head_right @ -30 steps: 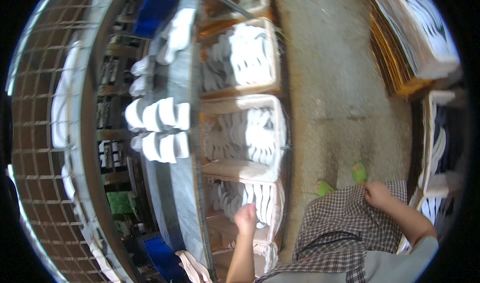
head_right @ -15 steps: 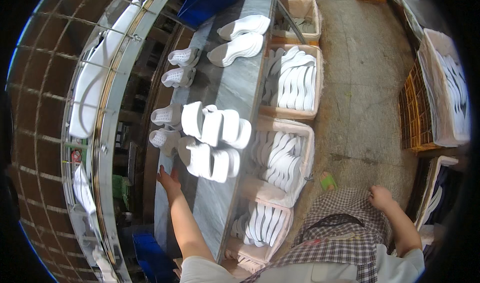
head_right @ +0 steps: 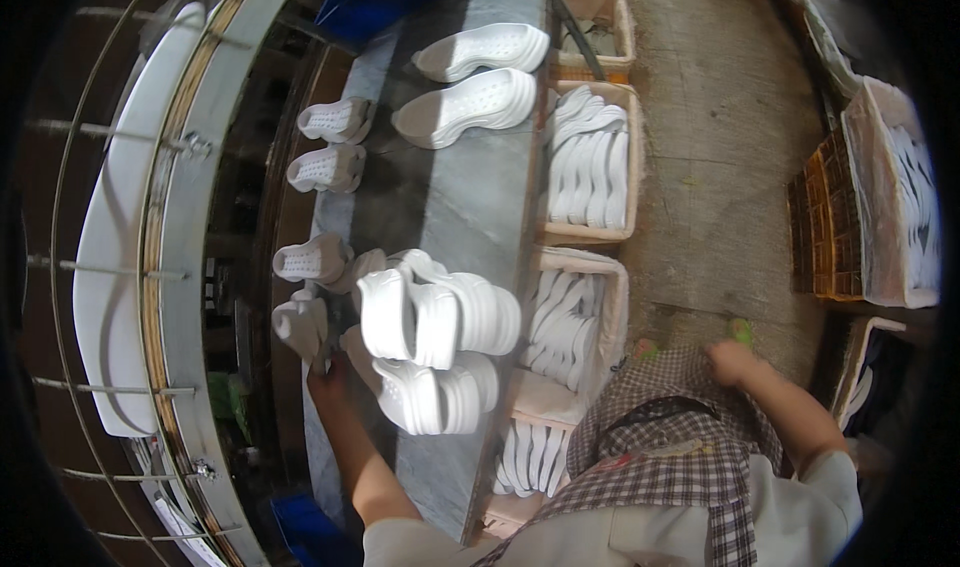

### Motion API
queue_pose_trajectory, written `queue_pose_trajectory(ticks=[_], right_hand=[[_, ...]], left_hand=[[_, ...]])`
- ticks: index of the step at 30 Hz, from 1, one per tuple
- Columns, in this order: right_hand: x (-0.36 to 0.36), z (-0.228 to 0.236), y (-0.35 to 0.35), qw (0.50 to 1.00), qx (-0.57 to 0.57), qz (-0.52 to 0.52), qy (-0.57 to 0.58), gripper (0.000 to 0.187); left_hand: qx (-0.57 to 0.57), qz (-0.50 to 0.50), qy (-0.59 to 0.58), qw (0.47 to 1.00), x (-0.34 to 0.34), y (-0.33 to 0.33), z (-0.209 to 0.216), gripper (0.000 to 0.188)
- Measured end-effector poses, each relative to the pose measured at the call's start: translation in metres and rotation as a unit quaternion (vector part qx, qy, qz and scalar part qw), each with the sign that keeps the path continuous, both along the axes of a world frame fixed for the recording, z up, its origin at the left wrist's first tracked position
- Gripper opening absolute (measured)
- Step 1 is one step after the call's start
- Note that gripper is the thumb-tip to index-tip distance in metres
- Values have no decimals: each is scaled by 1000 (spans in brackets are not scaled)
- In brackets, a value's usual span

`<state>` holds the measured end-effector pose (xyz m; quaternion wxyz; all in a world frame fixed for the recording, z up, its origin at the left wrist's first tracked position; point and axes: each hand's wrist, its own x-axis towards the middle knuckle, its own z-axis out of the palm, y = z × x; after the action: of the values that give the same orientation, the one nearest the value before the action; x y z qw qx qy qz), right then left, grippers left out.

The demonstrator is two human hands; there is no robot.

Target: The person writes on a clipboard, then picks up stacks of pink and white slippers from shelves, inspects them by turning them over, and places them into plastic-lined bins. The person continues to handle multiple slipper types and colors, moving them between shelves and bins.

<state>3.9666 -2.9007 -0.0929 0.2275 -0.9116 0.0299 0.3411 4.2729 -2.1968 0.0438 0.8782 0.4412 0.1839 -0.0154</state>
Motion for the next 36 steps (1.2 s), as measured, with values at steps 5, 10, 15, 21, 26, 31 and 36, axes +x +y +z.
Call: queue_pose_trajectory(ticks=[5,10,15,21,26,31,36], right_hand=[[46,-3,-26,995,37,44,-82,27],[93,26,-34,971,151,127,-135,22],[98,96,-15,880,417,179,-144,38],[69,181,16,597,801,2,48,95],[66,205,-29,406,888,-176,125,86],[55,212,-48,401,863,-288,111,64],[61,195,-74,445,743,-407,290,65]], left_hand=[[-231,146,-39,961,-148,-106,37,34],[64,96,-147,982,-335,-230,31,50],[249,122,-30,960,-422,-354,62,55],[136,-107,3,985,-381,-482,81,87],[248,-338,-43,907,-312,-539,100,98],[52,-191,49,979,-249,-570,94,53],[-18,-250,217,943,-222,-594,56,41]])
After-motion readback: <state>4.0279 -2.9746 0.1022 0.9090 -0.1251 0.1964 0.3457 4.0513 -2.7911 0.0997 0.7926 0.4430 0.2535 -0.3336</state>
